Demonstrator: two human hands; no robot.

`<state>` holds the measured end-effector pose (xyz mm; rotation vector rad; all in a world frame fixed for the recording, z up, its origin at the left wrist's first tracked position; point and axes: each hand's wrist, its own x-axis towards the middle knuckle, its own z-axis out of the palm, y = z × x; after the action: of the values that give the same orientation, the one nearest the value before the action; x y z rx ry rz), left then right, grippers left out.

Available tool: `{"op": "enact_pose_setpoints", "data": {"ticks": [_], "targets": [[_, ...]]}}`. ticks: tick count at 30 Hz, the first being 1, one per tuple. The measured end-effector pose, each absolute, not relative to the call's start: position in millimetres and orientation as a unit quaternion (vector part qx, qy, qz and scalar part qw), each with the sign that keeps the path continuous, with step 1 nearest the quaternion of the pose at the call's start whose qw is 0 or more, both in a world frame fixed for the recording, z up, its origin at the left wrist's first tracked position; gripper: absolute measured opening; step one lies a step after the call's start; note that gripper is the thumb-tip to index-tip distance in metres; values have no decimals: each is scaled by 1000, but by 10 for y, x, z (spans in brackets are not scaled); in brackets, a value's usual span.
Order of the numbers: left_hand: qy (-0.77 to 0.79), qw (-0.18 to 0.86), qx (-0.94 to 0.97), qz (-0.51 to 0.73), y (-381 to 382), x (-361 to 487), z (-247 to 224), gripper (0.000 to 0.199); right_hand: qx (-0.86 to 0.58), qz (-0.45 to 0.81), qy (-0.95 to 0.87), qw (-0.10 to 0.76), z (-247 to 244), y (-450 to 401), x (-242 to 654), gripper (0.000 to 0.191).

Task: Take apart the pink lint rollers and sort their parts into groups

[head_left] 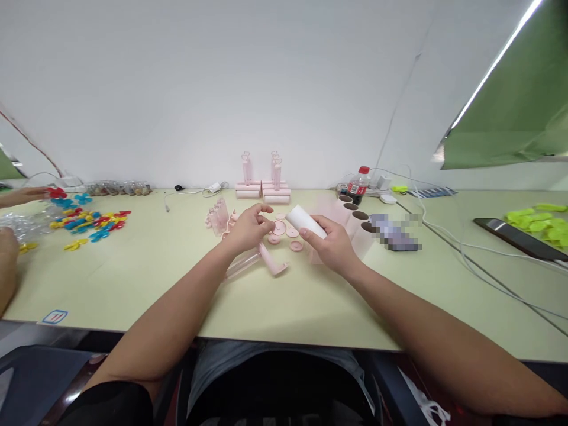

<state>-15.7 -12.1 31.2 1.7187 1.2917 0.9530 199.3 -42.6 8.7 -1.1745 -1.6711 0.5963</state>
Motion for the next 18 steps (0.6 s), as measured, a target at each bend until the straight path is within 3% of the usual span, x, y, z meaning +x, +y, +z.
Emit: {"op": "enact_pose_setpoints", "data": {"ticks": [9,18], "targets": [[543,285,711,345,-86,22,198,13,-479,245,-689,485,90,-451,1983,38],[561,303,700,322,-53,68,133,5,-474,262,-688,484,95,-465,1967,35]]}}
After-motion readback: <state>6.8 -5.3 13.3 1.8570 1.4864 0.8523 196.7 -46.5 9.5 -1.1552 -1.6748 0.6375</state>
